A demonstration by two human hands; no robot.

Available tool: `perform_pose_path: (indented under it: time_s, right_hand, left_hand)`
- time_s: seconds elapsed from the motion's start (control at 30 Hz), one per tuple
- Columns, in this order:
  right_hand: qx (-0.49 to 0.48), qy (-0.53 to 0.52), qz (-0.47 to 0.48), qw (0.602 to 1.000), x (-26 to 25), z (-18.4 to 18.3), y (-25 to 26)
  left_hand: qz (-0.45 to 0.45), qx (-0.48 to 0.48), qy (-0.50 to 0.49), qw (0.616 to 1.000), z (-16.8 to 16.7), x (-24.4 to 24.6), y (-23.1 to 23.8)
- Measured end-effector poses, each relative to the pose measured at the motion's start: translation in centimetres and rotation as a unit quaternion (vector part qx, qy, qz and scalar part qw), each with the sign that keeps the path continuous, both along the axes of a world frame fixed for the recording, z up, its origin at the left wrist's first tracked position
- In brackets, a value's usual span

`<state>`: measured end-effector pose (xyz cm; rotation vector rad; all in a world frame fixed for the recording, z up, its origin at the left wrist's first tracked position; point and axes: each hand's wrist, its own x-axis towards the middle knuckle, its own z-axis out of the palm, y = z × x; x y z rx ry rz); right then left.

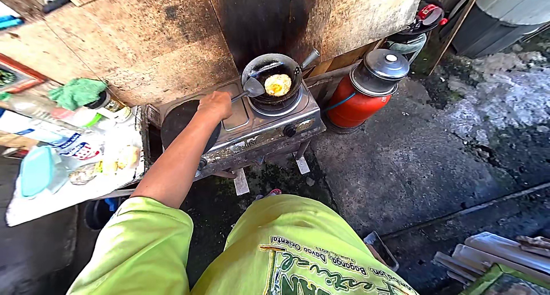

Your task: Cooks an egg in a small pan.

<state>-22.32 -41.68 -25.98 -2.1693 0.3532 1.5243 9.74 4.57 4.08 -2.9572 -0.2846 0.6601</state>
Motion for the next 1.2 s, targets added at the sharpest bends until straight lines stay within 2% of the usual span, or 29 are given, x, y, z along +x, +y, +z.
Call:
perform_pose_path:
  time_s: [0.1,0.23,0.37,0.43,0.47,0.53,0.57,0.6,0.67,0.73,0.8,0.83,0.9,1.0,1.13,1.2]
  right_hand:
    - [0.000,-0.003,0.000,1.000,-0.3,-1.4,-0.3]
    - [0.000,-0.002,0.039,0.999,0.7,1.2,0.9]
    - [0.029,-0.027,0.033,0.999,-1.2,-3.6,-0.7]
    - [0.045,-0.127,0.043,0.990,-3.5,-6.2,-1.5]
    - [0.036,-0.088,0.029,0.995,-3.1,-4.7,-0.9]
    - [0.010,0.012,-0.007,1.000,-0.7,1.9,1.6]
    - [0.002,0.033,-0.012,0.999,0.2,4.5,2.6]
    - [0.000,0.031,-0.005,0.999,0.3,5.4,3.0]
    - [0.024,-0.011,0.035,0.999,-0.5,4.2,2.3]
    - [0.060,-0.109,0.073,0.990,-1.5,2.6,1.3]
    - [0.016,-0.007,0.032,0.999,0.3,5.5,2.6]
    - [-0.004,0.013,0.007,1.000,0.5,5.6,2.9]
    - [-0.009,0.017,-0.015,1.000,0.6,5.8,2.9]
    - [-0.005,0.027,-0.024,0.999,1.5,8.0,3.3]
    - [-0.003,0.023,-0.014,1.000,1.2,6.9,2.8]
    - [-0.003,0.017,0.009,1.000,0.6,5.0,2.2]
  left_hand:
    - [-0.025,0.029,-0.001,0.999,0.2,1.2,-0.5]
    - [-0.050,0.063,0.038,0.996,1.2,3.5,-1.8]
    - [-0.055,0.014,0.086,0.995,1.5,6.6,-1.6]
    - [-0.026,-0.035,0.104,0.994,1.8,7.2,-1.6]
    - [-0.017,-0.056,0.111,0.992,1.9,7.2,-1.5]
    - [-0.012,-0.089,0.123,0.988,2.1,7.0,-1.6]
    - [-0.009,-0.105,0.132,0.986,2.1,6.9,-1.8]
    - [-0.004,-0.121,0.138,0.983,2.0,6.7,-1.9]
    - [0.015,-0.153,0.140,0.978,1.5,6.6,-2.1]
    - [0.056,-0.217,0.143,0.964,1.1,6.9,-2.0]
    - [0.096,-0.296,0.145,0.939,0.9,7.2,-1.6]
    - [0.106,-0.328,0.146,0.927,1.0,7.3,-1.2]
    - [0.117,-0.362,0.140,0.914,1.3,7.3,-0.7]
    - [0.124,-0.385,0.121,0.907,1.7,7.0,-0.2]
    - [0.109,-0.422,0.100,0.895,2.2,6.6,0.9]
    - [0.104,-0.435,0.088,0.890,2.8,6.3,1.4]
